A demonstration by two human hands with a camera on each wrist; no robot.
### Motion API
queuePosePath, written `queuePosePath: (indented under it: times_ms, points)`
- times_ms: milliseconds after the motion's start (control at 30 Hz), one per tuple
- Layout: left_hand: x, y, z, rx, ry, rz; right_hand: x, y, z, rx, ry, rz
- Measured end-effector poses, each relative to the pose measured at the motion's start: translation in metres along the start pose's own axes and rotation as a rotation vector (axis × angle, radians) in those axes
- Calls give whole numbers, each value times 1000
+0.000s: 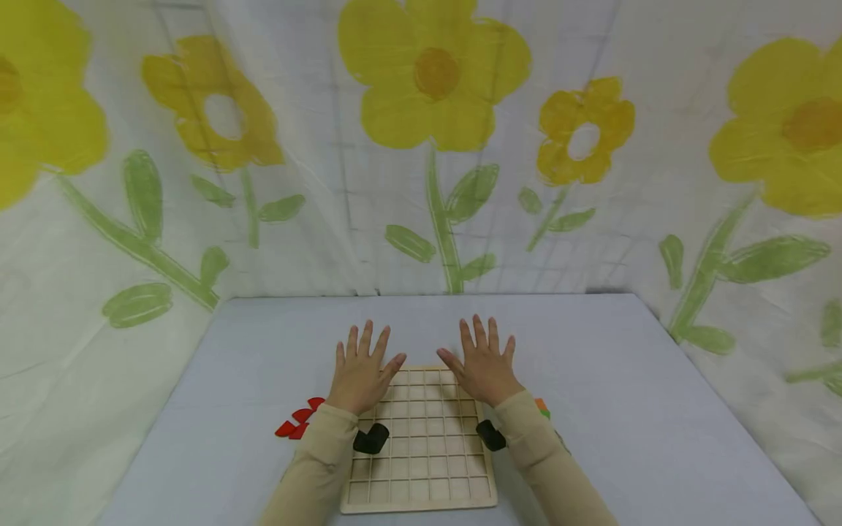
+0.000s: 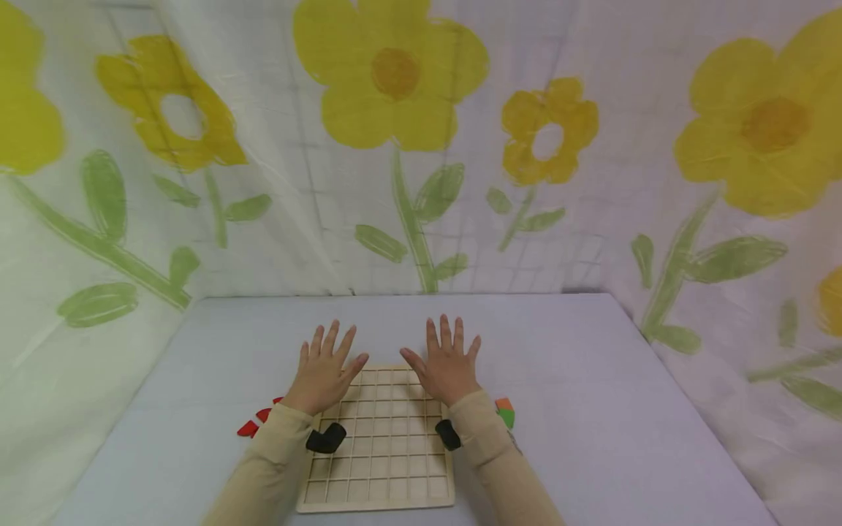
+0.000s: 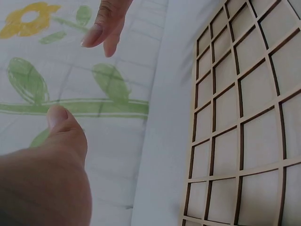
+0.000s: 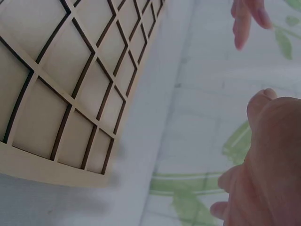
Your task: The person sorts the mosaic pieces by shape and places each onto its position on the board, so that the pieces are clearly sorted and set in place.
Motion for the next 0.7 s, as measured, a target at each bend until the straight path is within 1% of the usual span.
queuePosePath:
  times_ms: [67, 200, 300, 400, 533, 600, 700]
  points:
    - [1, 1, -1, 5, 9, 5, 1, -1, 0, -3, 6, 5]
    - [1, 4, -5, 14, 21, -18, 2, -4, 1, -3, 22, 12]
    - [-2, 2, -5, 18, 9, -23, -5, -10, -1, 22, 6, 1]
    - [-3, -1, -5, 14, -5, 1, -9, -13, -2, 38, 4, -2]
    - [-2, -2, -3, -5, -23, 3, -10, -9, -4, 44, 0, 9]
    - [-1, -2, -3, -2, -28, 11, -11, -7, -6, 45, -5, 13]
    - [0, 0, -4, 23, -35, 13, -12, -3, -8, 48, -10, 19]
Point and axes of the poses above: each hand's wrist, its own z-axis towards the middle knuckle, its own y-axis out of the back of the hand, x = y × z, the point moved 3 cm from there along z, towards the middle knuckle, and after that the axes turned 14 degrees about z, right-handed, at the moved point
